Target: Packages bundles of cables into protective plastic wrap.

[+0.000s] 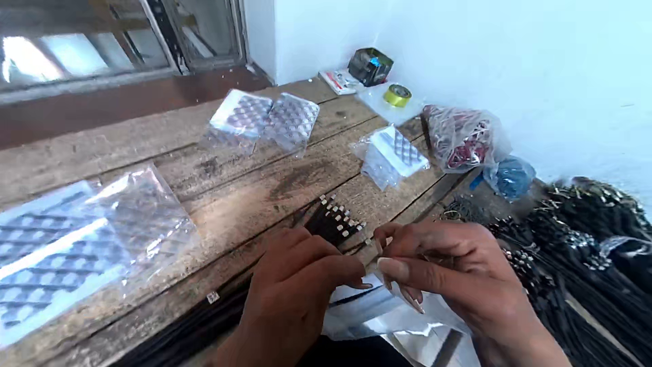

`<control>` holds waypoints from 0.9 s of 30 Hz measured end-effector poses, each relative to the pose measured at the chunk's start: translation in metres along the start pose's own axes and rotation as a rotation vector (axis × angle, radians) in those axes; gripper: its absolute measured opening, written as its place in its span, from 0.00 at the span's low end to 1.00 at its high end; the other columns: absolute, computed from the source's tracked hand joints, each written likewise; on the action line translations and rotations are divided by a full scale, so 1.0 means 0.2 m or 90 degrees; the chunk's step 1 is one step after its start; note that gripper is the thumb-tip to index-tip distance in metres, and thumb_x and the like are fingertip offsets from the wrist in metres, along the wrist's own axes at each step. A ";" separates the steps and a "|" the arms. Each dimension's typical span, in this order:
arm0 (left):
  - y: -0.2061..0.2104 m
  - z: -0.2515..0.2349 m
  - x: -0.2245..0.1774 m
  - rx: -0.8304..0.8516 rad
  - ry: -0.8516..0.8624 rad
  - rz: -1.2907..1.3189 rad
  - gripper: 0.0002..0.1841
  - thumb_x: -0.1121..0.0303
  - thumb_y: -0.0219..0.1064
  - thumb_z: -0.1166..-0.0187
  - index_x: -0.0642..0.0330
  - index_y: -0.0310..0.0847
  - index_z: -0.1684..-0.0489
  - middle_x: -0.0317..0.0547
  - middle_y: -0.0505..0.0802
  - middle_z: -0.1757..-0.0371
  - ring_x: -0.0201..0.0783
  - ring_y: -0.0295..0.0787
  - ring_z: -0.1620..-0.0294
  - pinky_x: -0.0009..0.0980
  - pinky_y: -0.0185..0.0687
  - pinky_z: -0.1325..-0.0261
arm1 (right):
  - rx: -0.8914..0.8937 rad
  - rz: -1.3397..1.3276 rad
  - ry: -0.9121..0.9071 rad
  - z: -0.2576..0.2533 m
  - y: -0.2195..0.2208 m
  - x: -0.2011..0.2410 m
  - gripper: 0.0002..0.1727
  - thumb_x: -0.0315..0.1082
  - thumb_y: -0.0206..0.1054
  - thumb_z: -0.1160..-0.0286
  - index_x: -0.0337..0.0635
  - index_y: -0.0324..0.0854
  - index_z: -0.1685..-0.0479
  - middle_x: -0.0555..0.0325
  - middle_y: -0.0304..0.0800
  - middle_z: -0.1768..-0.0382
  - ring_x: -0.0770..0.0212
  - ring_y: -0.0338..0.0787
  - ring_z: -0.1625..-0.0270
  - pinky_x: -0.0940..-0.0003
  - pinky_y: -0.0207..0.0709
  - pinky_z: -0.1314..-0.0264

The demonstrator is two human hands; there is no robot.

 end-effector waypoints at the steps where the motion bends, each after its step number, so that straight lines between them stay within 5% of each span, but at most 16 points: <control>1: 0.00 0.05 0.00 0.011 -0.018 0.006 0.08 0.64 0.62 0.12 0.48 0.89 0.59 0.29 0.92 0.62 0.22 0.85 0.57 0.19 0.78 0.50 | 0.021 -0.009 0.020 0.01 0.02 -0.04 0.10 0.37 0.68 0.19 0.44 0.89 0.66 0.68 0.88 0.75 0.80 0.83 0.75 0.85 0.81 0.67; 6: -0.09 0.25 -0.01 0.048 -0.081 -0.102 0.10 0.62 0.61 0.12 0.50 0.90 0.59 0.29 0.90 0.65 0.23 0.82 0.59 0.22 0.74 0.54 | 0.118 -0.128 0.109 0.04 0.15 -0.20 0.10 0.36 0.67 0.17 0.42 0.89 0.63 0.67 0.89 0.73 0.81 0.84 0.74 0.86 0.80 0.69; 10: -0.11 0.28 -0.06 0.104 -0.060 -0.242 0.15 0.51 0.63 0.14 0.49 0.88 0.52 0.32 0.89 0.65 0.31 0.82 0.58 0.33 0.72 0.45 | 0.138 -0.178 0.150 0.02 0.20 -0.21 0.09 0.36 0.68 0.19 0.43 0.89 0.63 0.68 0.88 0.73 0.82 0.82 0.75 0.87 0.80 0.70; 15: -0.11 0.25 -0.09 0.080 0.004 -0.288 0.09 0.65 0.63 0.13 0.55 0.87 0.61 0.36 0.87 0.72 0.35 0.78 0.67 0.34 0.67 0.54 | 0.144 -0.163 0.167 0.00 0.21 -0.21 0.10 0.36 0.68 0.19 0.42 0.89 0.66 0.69 0.86 0.74 0.83 0.80 0.75 0.87 0.78 0.71; 19: -0.11 0.27 -0.11 0.098 0.036 -0.300 0.07 0.69 0.59 0.12 0.57 0.84 0.57 0.39 0.83 0.72 0.37 0.77 0.66 0.35 0.67 0.53 | 0.088 -0.166 0.215 0.01 0.22 -0.22 0.10 0.34 0.68 0.21 0.43 0.90 0.69 0.69 0.86 0.77 0.84 0.78 0.79 0.89 0.75 0.74; 27: -0.14 0.33 -0.13 0.130 0.052 -0.272 0.06 0.68 0.63 0.13 0.58 0.85 0.54 0.41 0.85 0.67 0.39 0.77 0.65 0.35 0.68 0.49 | 0.016 -0.157 0.308 0.04 0.15 -0.26 0.10 0.32 0.69 0.25 0.45 0.92 0.73 0.66 0.86 0.83 0.84 0.75 0.86 0.90 0.72 0.83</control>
Point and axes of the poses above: each hand's wrist, its own z-axis away from the middle knuckle, its own y-axis out of the palm, x = y × z, the point moved 3 cm from there along -z, towards the middle knuckle
